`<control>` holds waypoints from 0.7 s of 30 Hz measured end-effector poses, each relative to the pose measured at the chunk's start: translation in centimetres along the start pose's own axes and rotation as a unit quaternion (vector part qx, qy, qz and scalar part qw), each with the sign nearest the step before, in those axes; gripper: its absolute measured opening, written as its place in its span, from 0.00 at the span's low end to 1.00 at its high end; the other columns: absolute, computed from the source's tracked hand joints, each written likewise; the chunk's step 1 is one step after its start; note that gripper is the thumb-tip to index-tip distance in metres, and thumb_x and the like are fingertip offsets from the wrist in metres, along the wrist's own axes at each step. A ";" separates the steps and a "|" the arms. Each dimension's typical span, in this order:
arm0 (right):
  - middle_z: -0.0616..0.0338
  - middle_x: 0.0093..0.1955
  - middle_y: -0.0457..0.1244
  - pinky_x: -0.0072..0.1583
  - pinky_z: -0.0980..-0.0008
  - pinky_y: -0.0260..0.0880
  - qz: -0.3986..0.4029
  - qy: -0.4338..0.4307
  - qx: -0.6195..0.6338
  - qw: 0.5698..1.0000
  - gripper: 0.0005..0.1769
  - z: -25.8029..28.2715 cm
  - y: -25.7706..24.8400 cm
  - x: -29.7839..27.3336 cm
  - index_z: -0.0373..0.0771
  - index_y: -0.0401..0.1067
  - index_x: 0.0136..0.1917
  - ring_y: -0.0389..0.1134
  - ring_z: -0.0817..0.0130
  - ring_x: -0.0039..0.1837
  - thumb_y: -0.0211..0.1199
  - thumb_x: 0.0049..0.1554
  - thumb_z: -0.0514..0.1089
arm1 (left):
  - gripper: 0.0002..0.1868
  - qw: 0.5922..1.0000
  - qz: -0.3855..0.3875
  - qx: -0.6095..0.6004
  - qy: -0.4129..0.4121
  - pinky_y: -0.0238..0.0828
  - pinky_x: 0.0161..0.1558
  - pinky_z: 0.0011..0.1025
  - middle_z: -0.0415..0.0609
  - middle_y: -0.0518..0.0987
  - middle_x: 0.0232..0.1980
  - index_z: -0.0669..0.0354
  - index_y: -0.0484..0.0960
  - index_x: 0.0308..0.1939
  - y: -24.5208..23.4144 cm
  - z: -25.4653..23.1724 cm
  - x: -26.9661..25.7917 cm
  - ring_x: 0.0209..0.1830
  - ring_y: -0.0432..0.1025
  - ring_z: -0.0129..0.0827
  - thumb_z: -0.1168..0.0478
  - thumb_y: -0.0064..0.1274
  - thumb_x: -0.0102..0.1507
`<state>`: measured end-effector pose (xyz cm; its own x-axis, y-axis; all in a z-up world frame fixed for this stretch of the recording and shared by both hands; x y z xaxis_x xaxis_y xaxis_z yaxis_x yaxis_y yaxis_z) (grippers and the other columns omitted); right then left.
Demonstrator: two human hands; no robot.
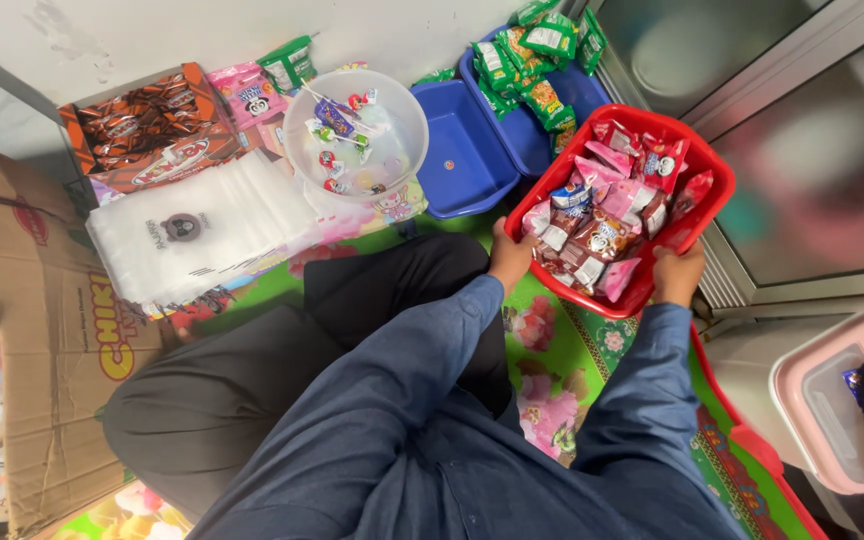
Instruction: Packing various snack packets into small plastic bags for distribution
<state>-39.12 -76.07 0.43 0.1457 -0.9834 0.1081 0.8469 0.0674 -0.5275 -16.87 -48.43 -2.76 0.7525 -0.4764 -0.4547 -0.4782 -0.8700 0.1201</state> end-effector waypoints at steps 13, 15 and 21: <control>0.49 0.51 0.71 0.57 0.51 0.69 0.269 -0.214 -0.190 0.920 0.22 21.6 16.9 8.6 0.46 0.79 0.59 0.70 0.46 0.59 0.74 0.51 0.47 | 0.18 0.950 -0.185 -0.215 -0.127 0.72 0.56 0.41 0.47 0.73 0.51 0.47 0.69 0.58 -0.6 1.6 1.1 0.49 0.73 0.37 0.64 0.49 0.64; 0.43 0.54 0.71 0.60 0.46 0.69 0.310 -0.249 -0.260 0.880 0.24 24.8 19.1 7.0 0.42 0.79 0.61 0.70 0.40 0.61 0.73 0.52 0.49 | 0.25 0.925 -0.166 -0.315 -0.134 0.81 0.53 0.46 0.65 0.67 0.60 0.57 0.66 0.63 -0.8 0.7 1.0 0.51 0.75 0.59 0.68 0.54 0.62; 0.35 0.63 0.68 0.69 0.42 0.64 0.404 -0.260 -0.358 0.800 0.32 29.1 23.0 3.1 0.39 0.75 0.66 0.65 0.37 0.69 0.69 0.51 0.55 | 0.24 0.919 -0.139 -0.344 -0.134 0.77 0.57 0.50 0.64 0.60 0.65 0.64 0.60 0.65 -2.3 -3.0 -1.6 0.58 0.72 0.66 0.68 0.53 0.68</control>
Point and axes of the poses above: each hand's wrist, its own x-axis towards the middle knuckle, its own y-axis out of the palm, z = x × y, the point moved 6 cm from there along x, towards the middle knuckle
